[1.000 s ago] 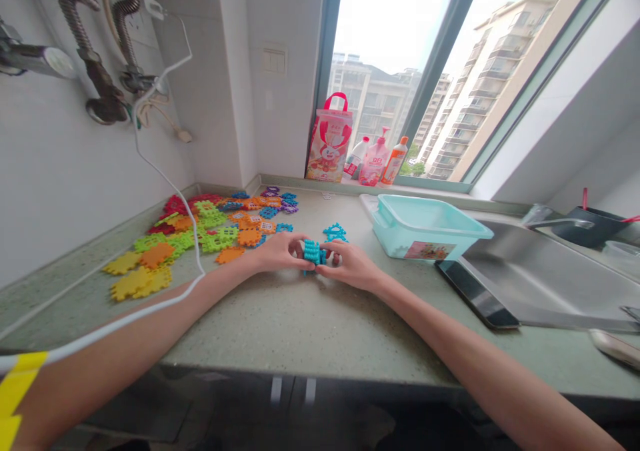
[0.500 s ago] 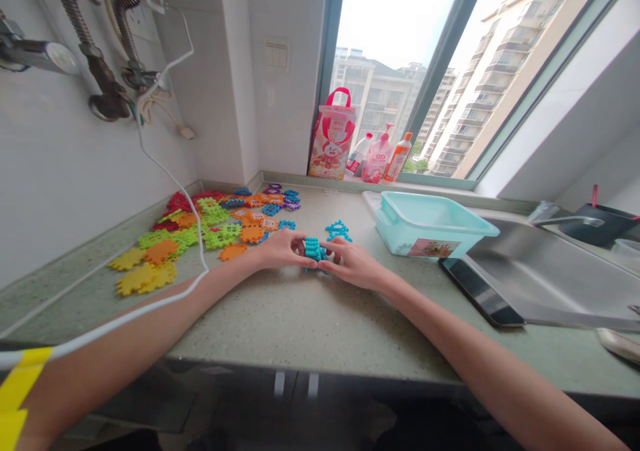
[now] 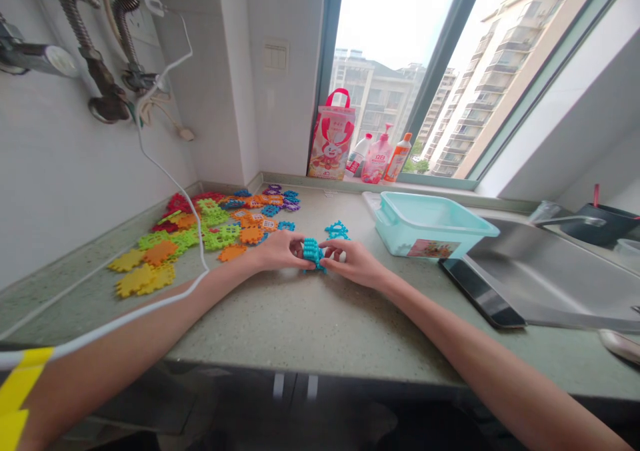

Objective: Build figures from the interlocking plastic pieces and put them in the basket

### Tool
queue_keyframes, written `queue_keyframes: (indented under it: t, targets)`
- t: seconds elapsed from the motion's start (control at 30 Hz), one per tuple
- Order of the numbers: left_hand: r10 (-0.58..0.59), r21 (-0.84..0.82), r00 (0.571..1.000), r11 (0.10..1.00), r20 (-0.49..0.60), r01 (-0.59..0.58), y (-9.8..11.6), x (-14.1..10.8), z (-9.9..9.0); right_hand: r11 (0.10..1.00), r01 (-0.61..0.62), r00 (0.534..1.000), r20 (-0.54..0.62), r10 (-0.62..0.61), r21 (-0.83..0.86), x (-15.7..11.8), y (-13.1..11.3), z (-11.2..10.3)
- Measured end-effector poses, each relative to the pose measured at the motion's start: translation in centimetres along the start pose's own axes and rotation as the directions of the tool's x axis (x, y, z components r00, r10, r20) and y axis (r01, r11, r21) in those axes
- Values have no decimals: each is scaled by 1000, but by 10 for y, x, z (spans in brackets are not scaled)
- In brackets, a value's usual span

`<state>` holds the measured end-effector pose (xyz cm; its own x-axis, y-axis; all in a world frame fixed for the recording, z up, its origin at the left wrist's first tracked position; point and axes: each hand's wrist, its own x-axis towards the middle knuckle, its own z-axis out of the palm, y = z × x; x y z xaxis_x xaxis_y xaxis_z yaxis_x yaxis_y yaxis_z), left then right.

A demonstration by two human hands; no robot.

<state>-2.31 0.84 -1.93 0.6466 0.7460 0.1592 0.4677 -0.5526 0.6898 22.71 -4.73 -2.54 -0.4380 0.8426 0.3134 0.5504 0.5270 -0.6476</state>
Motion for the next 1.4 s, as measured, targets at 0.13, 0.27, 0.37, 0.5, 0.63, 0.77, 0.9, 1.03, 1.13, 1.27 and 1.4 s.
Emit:
queue_keyframes:
  t: [0.13,0.27,0.37,0.5,0.63,0.77,0.9,1.03,1.13,1.27,1.4]
  targets:
    - [16,43,1000,999,-18,-15,2,0,0,999,30,999,34,-29,-35,0,-4,-2]
    - [24,75,999,997,-30,-22,0,0,1,998,-8,1000,2,9,-59,1,-4,0]
    - [43,72,999,997,-25,-41,-4,1,2,997,-11,1000,-7,11,-74,0,-6,1]
    - [74,57,997,996,-15,-73,-5,1,3,991,-26,1000,-21,23,-131,1,-9,3]
    - [49,77,998,996,-32,-47,-1,0,3,995,-63,997,-43,60,-73,2,-4,5]
    - [46,72,998,996,-32,-43,2,0,3,996,-77,997,-32,76,-53,3,0,5]
    - [48,69,999,997,-23,-46,0,0,3,998,-55,998,24,56,-39,3,-2,3]
    - [45,42,999,998,8,-45,-3,0,0,998,-58,996,61,59,-16,5,-5,2]
    - [64,-40,995,997,75,-62,-5,-1,-7,997,-79,995,57,80,-20,5,-6,2]
    - [68,-149,986,988,154,-45,-7,-2,-18,997,-78,997,21,78,7,2,-4,-1]
    - [56,-229,981,973,188,-12,-8,-4,-22,995,-66,995,-70,72,79,-2,2,-5]
